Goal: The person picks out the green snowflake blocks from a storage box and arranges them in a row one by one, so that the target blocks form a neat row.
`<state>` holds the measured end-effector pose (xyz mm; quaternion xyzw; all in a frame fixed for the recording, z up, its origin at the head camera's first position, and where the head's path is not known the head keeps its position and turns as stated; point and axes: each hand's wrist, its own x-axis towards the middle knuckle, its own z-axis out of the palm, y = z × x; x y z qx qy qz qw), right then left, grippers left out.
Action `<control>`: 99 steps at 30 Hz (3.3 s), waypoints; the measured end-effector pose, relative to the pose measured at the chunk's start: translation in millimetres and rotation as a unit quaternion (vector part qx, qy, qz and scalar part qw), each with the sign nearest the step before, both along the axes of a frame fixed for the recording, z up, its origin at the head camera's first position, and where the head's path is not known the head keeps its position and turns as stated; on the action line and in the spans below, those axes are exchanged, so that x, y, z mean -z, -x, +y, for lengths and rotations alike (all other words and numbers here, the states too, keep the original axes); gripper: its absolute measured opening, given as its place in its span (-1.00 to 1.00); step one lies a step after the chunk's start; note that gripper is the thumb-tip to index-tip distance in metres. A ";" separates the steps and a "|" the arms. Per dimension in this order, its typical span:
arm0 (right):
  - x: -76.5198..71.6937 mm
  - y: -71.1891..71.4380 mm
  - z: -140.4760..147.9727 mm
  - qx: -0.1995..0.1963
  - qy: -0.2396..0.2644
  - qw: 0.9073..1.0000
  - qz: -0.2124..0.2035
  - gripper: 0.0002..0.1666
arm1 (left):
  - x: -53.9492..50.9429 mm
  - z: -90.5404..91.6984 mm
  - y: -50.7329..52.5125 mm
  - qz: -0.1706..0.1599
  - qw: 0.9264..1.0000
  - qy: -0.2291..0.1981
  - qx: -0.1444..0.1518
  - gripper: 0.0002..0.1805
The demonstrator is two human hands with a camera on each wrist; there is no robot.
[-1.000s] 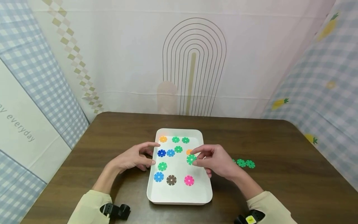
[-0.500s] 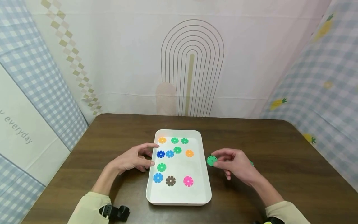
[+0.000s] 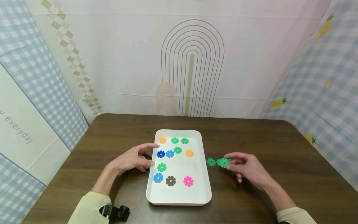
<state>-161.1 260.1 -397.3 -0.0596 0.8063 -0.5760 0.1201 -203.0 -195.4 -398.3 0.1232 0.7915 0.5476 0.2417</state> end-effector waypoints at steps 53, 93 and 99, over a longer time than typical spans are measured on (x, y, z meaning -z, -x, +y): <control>10.6 4.9 120.4 0.070 -0.038 0.996 -0.035 -0.71 | 1.1 0.3 0.4 -0.002 1.000 0.003 -0.002 -0.23; -58.8 9.4 76.0 0.086 -0.085 0.989 0.079 -0.78 | 0.0 -1.8 -0.8 0.006 1.000 -0.006 0.009 -0.22; -83.9 17.6 25.3 0.033 -0.080 0.991 0.098 -0.63 | 0.7 -1.5 -0.8 0.004 1.000 -0.004 0.009 -0.22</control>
